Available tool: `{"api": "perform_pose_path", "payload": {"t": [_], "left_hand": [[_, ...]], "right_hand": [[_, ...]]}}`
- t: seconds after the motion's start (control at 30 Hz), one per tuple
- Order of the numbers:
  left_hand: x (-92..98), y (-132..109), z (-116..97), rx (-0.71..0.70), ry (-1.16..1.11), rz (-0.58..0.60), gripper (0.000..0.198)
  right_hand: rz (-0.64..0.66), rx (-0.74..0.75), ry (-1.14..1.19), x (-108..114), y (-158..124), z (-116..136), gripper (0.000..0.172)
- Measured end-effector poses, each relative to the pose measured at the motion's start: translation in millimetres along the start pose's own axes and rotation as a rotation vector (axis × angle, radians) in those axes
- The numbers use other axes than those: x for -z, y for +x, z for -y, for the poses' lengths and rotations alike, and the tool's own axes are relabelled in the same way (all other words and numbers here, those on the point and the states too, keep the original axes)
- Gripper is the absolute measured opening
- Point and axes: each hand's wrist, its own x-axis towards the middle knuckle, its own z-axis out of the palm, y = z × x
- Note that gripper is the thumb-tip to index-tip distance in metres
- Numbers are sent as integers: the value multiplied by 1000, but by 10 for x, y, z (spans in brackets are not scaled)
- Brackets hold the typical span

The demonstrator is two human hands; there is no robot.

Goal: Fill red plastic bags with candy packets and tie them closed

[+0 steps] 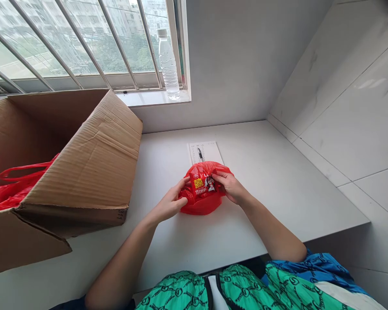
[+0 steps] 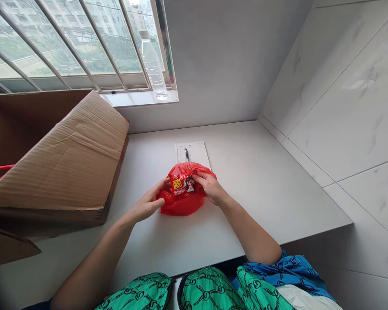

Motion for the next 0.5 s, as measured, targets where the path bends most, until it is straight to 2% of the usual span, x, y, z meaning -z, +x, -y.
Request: {"api": "perform_pose_path", "payload": {"t": [0.1, 0.17, 0.27, 0.4, 0.5], "left_hand": [[8, 20, -43, 75, -234, 44, 57], [-19, 29, -81, 124, -300, -6, 46], [-85, 33, -124, 147, -248, -113, 47], [-139, 37, -112, 135, -150, -163, 42], [-140, 45, -76, 124, -111, -186, 42]], "right_hand": [[-13, 3, 6, -13, -2, -6, 28], [-21, -3, 18, -23, -7, -5, 28], [-18, -18, 34, -42, -21, 1, 29], [5, -20, 26, -57, -22, -14, 31], [18, 45, -36, -44, -2, -46, 30]]}}
